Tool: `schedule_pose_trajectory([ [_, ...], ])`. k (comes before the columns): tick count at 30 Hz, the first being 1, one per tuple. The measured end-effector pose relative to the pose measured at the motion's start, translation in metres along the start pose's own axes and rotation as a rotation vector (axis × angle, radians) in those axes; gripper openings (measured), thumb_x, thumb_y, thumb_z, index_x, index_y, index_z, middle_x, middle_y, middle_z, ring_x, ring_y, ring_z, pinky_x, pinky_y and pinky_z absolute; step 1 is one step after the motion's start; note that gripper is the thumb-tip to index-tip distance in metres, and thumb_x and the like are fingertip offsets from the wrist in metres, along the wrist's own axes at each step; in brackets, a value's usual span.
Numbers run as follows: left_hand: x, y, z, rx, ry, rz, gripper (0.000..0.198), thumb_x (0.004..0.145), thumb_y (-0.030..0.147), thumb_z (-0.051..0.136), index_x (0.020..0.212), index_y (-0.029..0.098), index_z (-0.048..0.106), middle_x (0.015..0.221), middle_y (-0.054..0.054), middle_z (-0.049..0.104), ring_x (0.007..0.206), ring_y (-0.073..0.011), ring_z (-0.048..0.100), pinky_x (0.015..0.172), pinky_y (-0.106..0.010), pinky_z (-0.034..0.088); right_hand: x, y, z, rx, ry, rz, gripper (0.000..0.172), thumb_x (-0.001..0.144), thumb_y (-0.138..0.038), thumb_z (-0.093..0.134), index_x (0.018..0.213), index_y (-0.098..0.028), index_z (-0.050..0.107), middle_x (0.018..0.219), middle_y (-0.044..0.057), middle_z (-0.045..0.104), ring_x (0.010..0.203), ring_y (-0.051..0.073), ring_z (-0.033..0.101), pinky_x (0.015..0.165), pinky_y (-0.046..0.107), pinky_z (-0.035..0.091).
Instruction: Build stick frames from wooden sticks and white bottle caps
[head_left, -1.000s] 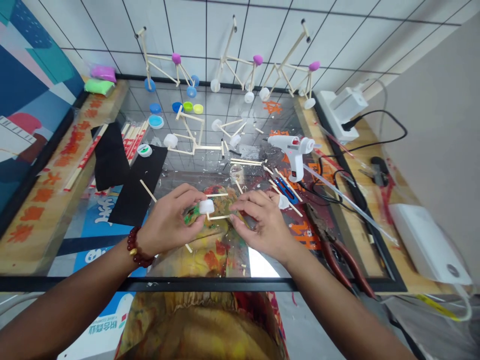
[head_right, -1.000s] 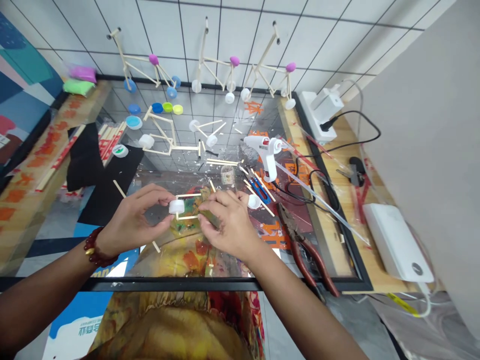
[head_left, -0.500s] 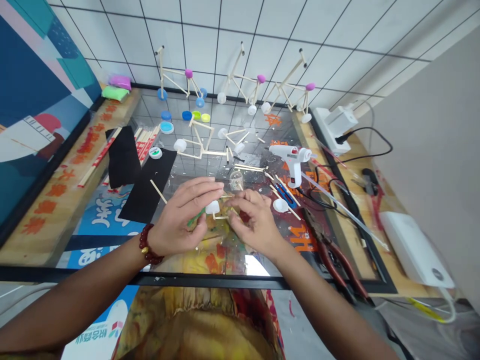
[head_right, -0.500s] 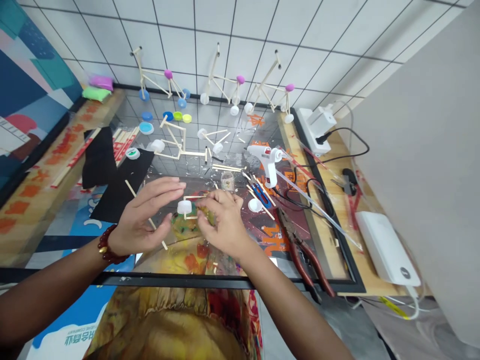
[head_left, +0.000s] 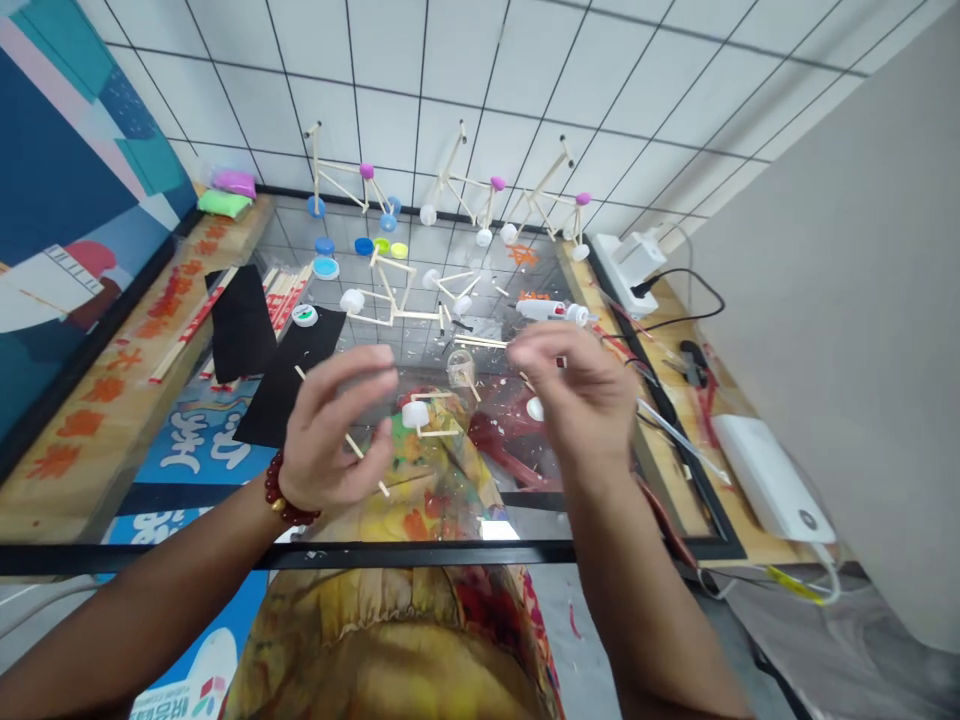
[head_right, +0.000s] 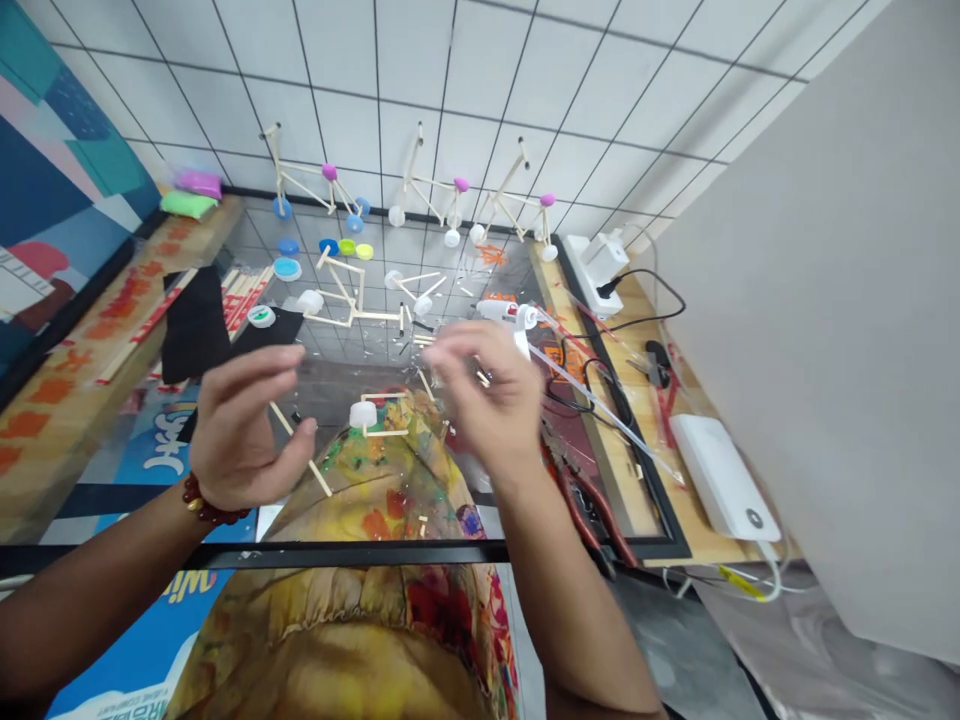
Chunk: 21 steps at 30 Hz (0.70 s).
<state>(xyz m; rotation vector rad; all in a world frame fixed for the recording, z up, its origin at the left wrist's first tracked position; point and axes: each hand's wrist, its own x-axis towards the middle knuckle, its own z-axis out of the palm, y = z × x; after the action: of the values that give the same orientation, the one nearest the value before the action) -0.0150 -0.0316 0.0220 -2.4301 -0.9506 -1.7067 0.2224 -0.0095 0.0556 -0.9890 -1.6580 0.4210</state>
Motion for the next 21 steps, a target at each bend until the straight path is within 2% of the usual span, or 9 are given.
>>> schedule_pose_trajectory([
  [1,0.001,-0.003,-0.001,0.036,0.030,-0.072,0.064,0.073,0.005,0.063,0.132,0.028,0.054,0.128,-0.007,0.059,0.118,-0.0261,0.061,0.099,-0.044,0.055,0.000,0.004,-0.007,0.004,0.132,0.022,0.010,0.090,-0.027,0.066,0.080,-0.025,0.068,0.085,0.001,0.067,0.086,0.019,0.064,0.086,0.039,0.050],
  [2,0.003,-0.006,-0.001,0.058,0.018,-0.142,0.058,0.073,0.007,0.063,0.127,0.027,0.056,0.124,-0.007,0.060,0.116,-0.0258,0.061,0.099,-0.044,0.054,-0.003,0.008,-0.013,0.002,0.192,0.034,0.010,0.088,-0.027,0.069,0.078,-0.025,0.068,0.083,0.000,0.067,0.085,0.019,0.064,0.085,0.038,0.050],
  [3,0.004,-0.009,-0.002,0.065,-0.032,-0.207,0.051,0.074,0.007,0.063,0.122,0.025,0.058,0.120,-0.007,0.062,0.113,-0.0247,0.062,0.098,-0.042,0.054,-0.006,0.013,-0.017,-0.004,0.167,0.047,0.010,0.086,-0.027,0.072,0.077,-0.024,0.068,0.081,0.000,0.067,0.083,0.018,0.063,0.084,0.037,0.050],
  [4,0.004,-0.011,-0.001,0.056,-0.109,-0.263,0.044,0.076,0.008,0.063,0.117,0.023,0.060,0.115,-0.006,0.063,0.109,-0.0232,0.063,0.097,-0.040,0.054,-0.012,0.017,-0.018,-0.012,0.070,0.065,0.009,0.085,-0.027,0.074,0.078,-0.024,0.069,0.080,0.000,0.067,0.081,0.018,0.064,0.082,0.036,0.050],
  [7,0.003,-0.016,0.000,-0.013,-0.387,-0.366,0.032,0.077,0.012,0.063,0.108,0.019,0.061,0.108,-0.006,0.065,0.103,-0.0204,0.065,0.092,-0.035,0.054,-0.033,0.029,-0.009,-0.032,-0.359,0.123,0.008,0.082,-0.026,0.076,0.088,-0.024,0.072,0.087,0.002,0.071,0.082,0.019,0.065,0.077,0.035,0.051],
  [9,-0.001,-0.017,0.002,-0.030,-0.507,-0.397,0.033,0.076,0.014,0.064,0.109,0.019,0.061,0.111,-0.007,0.064,0.105,-0.0210,0.064,0.092,-0.034,0.053,-0.044,0.035,0.001,-0.048,-0.528,0.136,0.018,0.080,-0.024,0.079,0.096,-0.023,0.071,0.094,0.005,0.071,0.087,0.020,0.066,0.079,0.036,0.051],
  [11,-0.004,-0.016,0.003,-0.024,-0.573,-0.410,0.033,0.077,0.015,0.064,0.109,0.019,0.060,0.114,-0.007,0.062,0.107,-0.0215,0.063,0.093,-0.035,0.053,-0.049,0.039,0.008,-0.069,-0.616,0.141,0.026,0.077,-0.023,0.081,0.100,-0.023,0.069,0.100,0.005,0.071,0.093,0.021,0.065,0.083,0.037,0.050],
  [17,-0.006,-0.017,0.007,-0.045,-0.590,-0.375,0.027,0.080,0.014,0.062,0.107,0.021,0.060,0.112,-0.007,0.061,0.104,-0.0194,0.062,0.090,-0.032,0.052,-0.042,0.045,0.012,-0.160,-0.712,0.107,0.014,0.081,-0.021,0.075,0.093,-0.023,0.068,0.096,0.003,0.069,0.093,0.022,0.063,0.083,0.037,0.044],
  [21,-0.008,-0.019,0.012,-0.069,-0.563,-0.373,0.028,0.080,0.013,0.063,0.107,0.020,0.060,0.109,-0.007,0.061,0.100,-0.0186,0.063,0.086,-0.031,0.053,-0.044,0.048,0.013,-0.190,-0.697,0.035,0.010,0.085,-0.023,0.071,0.094,-0.025,0.068,0.098,0.002,0.070,0.095,0.021,0.062,0.084,0.036,0.037],
])
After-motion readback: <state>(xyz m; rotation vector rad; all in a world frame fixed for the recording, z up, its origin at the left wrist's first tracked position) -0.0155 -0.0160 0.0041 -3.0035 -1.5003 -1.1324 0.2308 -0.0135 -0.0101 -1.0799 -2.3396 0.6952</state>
